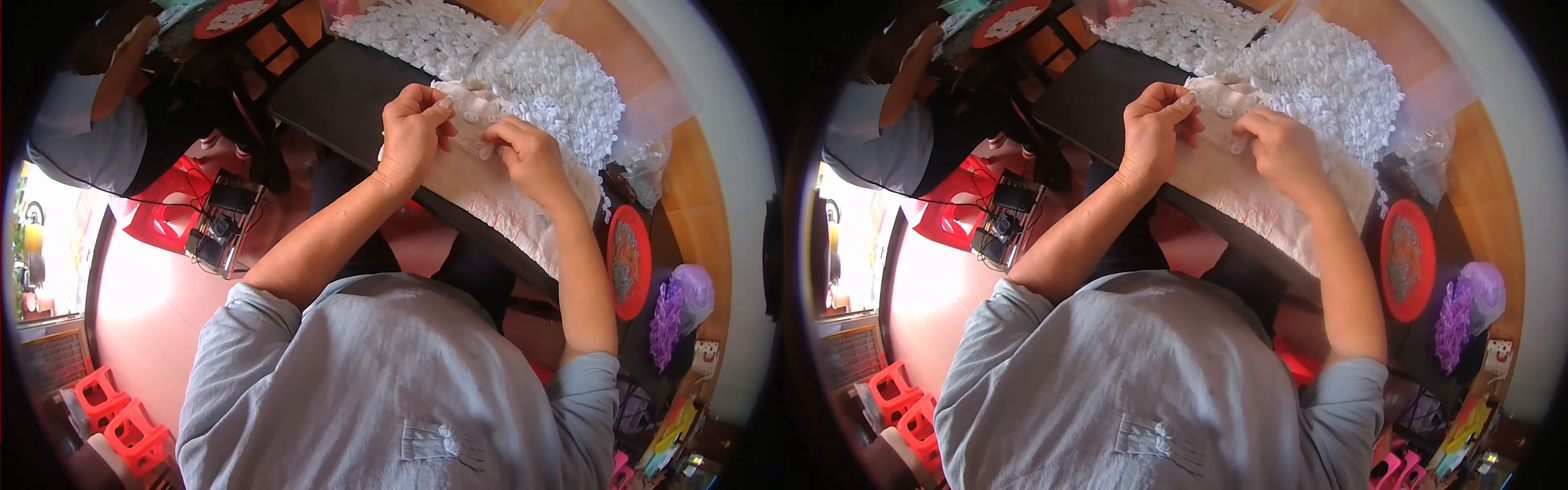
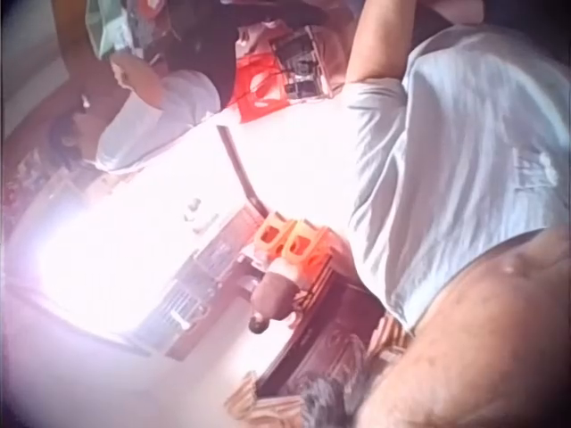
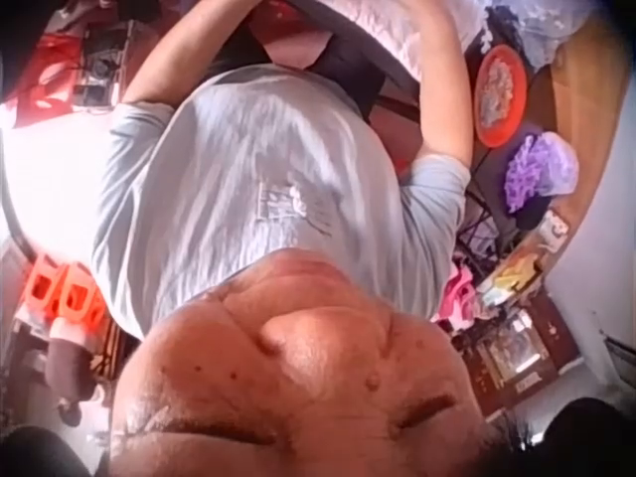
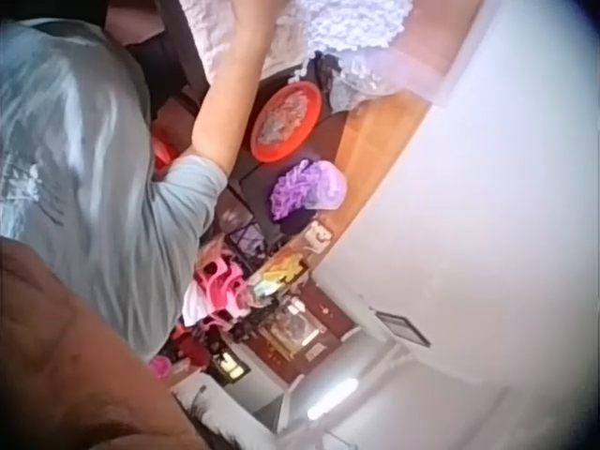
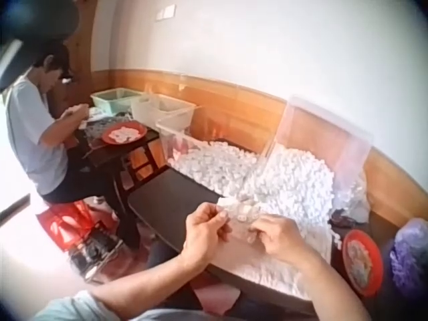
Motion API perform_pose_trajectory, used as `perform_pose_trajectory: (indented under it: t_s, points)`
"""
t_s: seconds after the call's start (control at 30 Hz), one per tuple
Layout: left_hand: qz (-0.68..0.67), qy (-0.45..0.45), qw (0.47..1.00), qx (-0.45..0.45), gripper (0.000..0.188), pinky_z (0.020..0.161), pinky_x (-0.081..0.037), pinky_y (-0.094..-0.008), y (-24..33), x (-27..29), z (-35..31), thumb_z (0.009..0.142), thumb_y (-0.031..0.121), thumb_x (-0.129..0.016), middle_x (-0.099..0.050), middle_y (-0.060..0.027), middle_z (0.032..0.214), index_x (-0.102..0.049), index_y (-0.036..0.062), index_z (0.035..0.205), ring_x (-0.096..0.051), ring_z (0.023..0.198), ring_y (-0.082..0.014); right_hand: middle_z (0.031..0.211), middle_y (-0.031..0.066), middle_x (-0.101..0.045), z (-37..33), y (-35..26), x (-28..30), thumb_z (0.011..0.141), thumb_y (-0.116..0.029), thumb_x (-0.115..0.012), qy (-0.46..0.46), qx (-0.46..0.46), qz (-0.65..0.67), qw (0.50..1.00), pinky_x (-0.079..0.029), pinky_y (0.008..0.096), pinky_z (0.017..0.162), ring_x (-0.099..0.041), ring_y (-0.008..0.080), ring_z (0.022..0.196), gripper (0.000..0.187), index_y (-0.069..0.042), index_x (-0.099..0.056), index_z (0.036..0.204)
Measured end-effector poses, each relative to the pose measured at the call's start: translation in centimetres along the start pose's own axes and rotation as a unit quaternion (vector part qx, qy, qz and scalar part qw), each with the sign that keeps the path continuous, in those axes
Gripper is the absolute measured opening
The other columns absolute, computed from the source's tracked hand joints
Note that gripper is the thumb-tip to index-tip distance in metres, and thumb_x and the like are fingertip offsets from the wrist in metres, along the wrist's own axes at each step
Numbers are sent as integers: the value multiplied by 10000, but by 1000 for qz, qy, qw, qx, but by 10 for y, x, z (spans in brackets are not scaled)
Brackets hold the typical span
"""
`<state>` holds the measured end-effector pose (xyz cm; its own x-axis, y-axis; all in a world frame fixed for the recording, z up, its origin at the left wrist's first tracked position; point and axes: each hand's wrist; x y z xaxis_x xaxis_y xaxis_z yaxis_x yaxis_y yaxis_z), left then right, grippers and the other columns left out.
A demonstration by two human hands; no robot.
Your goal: Manually assembling small white plastic flower-like components at a workstation.
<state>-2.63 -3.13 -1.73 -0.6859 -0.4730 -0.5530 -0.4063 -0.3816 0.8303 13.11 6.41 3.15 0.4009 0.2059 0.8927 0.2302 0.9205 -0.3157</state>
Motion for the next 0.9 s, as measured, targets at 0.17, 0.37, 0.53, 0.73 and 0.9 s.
perform_pose_trajectory:
  t_s: [0.17, 0.37, 0.53, 0.73, 0.9]
  points:
    - [4, -2, 1000, 9, 54, 426, -432, -247, 2, 0, -1, 889, 29, -572, -578, -64, 752, -549, -17, 873, -572, 581, -124, 842, 113, -620, -4, 0, 5, 809, -31, -554, 73, -50, -50, 995, -493, 367, 668, -622, 303, 769, 86, -34, -617, 866]
    - [37, -13, 999, 16, 64, 506, -453, -253, 4, 1, 0, 890, 42, -584, -599, -80, 789, -560, -17, 891, -584, 622, -141, 803, 120, -605, -4, -12, -6, 806, -132, -599, 32, 13, -258, 966, -475, 449, 669, -608, 334, 769, 84, -53, -602, 777]
    - [42, -19, 999, -1, 59, 497, -442, -245, 1, 0, 2, 880, 34, -592, -599, -74, 775, -569, -20, 887, -580, 616, -131, 802, 125, -610, 1, -22, -19, 801, -112, -588, 44, -12, -205, 978, -474, 450, 672, -608, 345, 779, 72, -45, -588, 776]
    - [74, -6, 997, -1, 62, 496, -436, -242, 3, -4, -4, 880, 43, -597, -600, -63, 761, -585, -18, 881, -569, 614, -118, 807, 118, -623, -4, -27, -21, 785, -68, -603, 46, -10, -103, 994, -473, 420, 651, -615, 327, 757, 46, -35, -575, 801]
    - [116, -44, 992, -25, 85, 499, -440, -241, 6, -8, -13, 881, 63, -598, -603, -61, 763, -588, -22, 888, -571, 611, -118, 802, 12, -630, -10, -15, -5, 867, -87, -624, 115, -234, 416, 871, -421, 216, 620, -586, 92, 707, 69, -34, -631, 909]
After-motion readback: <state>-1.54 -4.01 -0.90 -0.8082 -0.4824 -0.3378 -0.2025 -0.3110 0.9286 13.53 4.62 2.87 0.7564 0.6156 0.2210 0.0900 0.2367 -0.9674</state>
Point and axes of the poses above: each hand's wrist, its own z-axis towards the middle knuckle, its own x-axis out of the back of the hand, y = z × x
